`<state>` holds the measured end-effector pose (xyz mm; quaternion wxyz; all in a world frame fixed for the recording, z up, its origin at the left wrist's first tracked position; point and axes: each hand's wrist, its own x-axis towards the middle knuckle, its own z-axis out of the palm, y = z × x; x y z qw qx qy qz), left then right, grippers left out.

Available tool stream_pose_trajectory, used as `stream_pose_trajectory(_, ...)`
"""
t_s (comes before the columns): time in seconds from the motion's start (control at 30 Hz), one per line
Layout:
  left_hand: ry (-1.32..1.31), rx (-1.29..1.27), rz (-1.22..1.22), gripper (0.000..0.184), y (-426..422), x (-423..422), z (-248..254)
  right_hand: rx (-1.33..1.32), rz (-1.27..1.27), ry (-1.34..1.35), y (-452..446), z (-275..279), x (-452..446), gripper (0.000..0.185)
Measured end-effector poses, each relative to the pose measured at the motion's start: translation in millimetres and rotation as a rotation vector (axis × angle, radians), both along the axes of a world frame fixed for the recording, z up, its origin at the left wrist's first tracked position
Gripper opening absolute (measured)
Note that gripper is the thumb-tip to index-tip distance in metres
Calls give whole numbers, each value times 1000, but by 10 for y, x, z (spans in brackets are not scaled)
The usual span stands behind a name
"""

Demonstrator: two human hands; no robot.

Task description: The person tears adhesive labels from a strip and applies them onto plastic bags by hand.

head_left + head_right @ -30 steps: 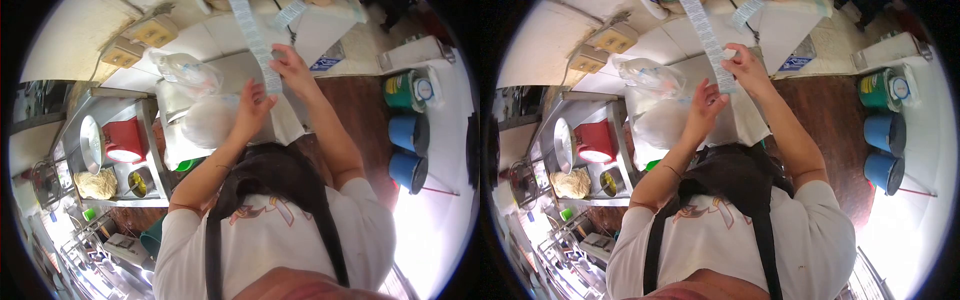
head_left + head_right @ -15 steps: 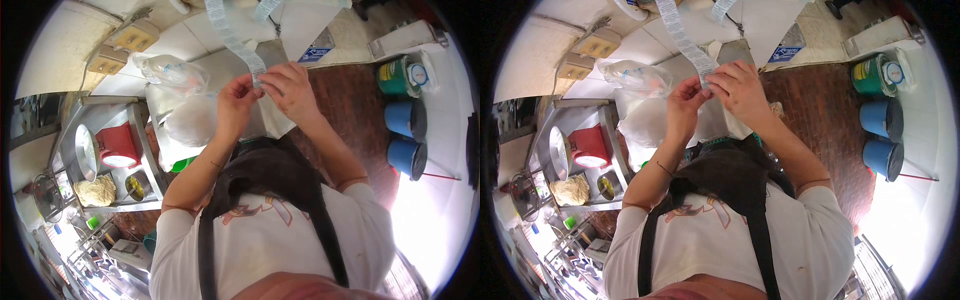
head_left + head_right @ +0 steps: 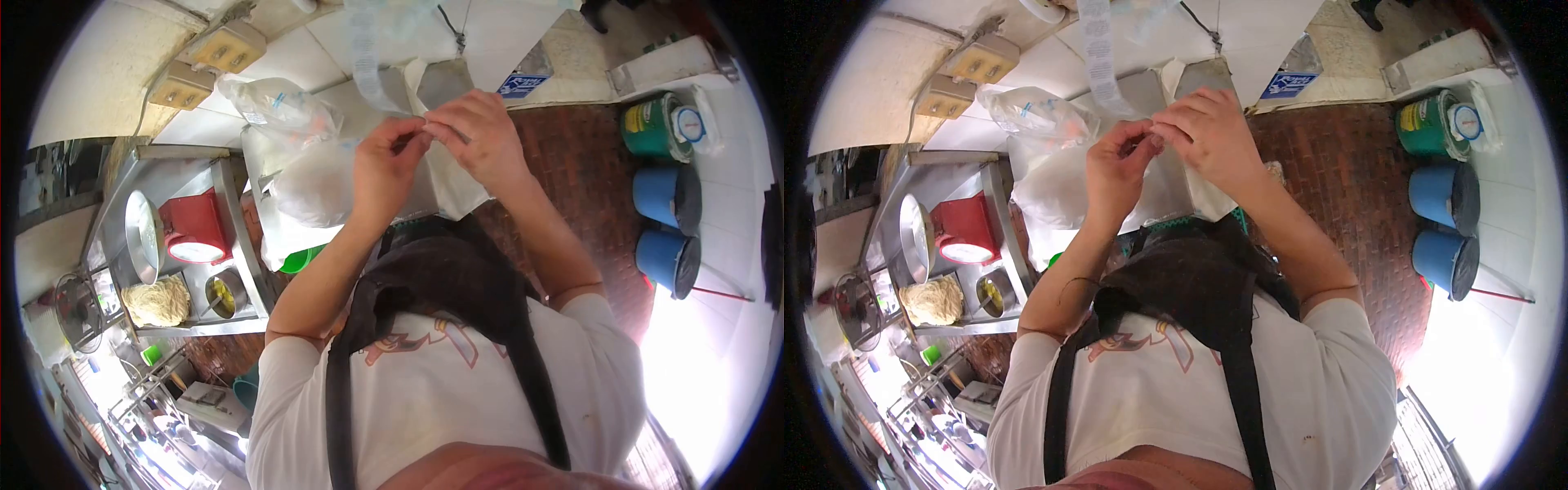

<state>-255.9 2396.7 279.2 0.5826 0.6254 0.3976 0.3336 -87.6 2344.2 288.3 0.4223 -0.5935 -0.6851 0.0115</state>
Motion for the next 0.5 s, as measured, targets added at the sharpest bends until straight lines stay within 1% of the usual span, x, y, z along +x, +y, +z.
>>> stream_pose_trajectory(0.07, 48, 34, -2, 16, -3, -12, 58, 8, 3, 46, 5, -13, 14, 18)
stream_pose_trajectory(0.27, 62, 51, -12, 17, 18, -41, -39, -51, 53, 9, 4, 41, 18, 14)
stream_pose_trajectory(0.37, 31, 41, -19, 15, 17, -24, -27, -53, 35, 16, 2, 22, 20, 14)
stream_pose_trajectory(0.5, 67, 96, -19, 12, 30, -32, -18, -63, 35, 37, 20, 13, 34, 14)
